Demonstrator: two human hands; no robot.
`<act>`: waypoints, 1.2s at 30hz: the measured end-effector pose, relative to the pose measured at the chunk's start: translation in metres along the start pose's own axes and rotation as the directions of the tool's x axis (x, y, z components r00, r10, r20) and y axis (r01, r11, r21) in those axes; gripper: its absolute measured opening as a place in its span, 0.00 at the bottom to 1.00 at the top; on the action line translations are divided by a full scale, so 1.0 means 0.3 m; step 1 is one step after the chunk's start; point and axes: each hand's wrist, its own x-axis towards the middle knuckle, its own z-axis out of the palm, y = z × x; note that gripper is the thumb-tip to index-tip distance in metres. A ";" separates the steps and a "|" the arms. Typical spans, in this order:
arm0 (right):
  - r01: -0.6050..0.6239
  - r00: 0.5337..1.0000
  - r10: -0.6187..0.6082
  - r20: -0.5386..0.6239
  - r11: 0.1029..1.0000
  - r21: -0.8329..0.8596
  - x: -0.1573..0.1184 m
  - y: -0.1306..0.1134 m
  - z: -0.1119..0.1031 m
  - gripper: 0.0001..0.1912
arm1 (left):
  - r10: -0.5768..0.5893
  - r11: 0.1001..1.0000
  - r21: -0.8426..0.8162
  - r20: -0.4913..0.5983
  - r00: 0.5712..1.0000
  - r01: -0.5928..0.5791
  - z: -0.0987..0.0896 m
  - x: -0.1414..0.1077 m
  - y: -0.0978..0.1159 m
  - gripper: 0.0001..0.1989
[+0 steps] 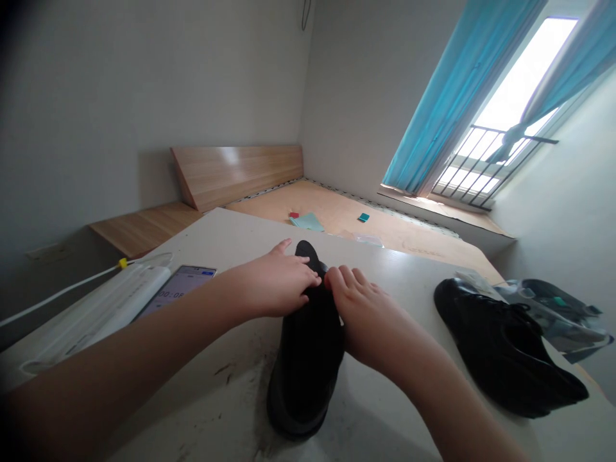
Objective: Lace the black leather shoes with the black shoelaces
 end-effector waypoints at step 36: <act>-0.246 0.902 0.175 0.395 0.960 0.135 0.102 0.274 0.051 0.30 | 0.077 0.990 -0.109 -0.119 0.990 -0.091 0.008 0.007 -0.056 0.20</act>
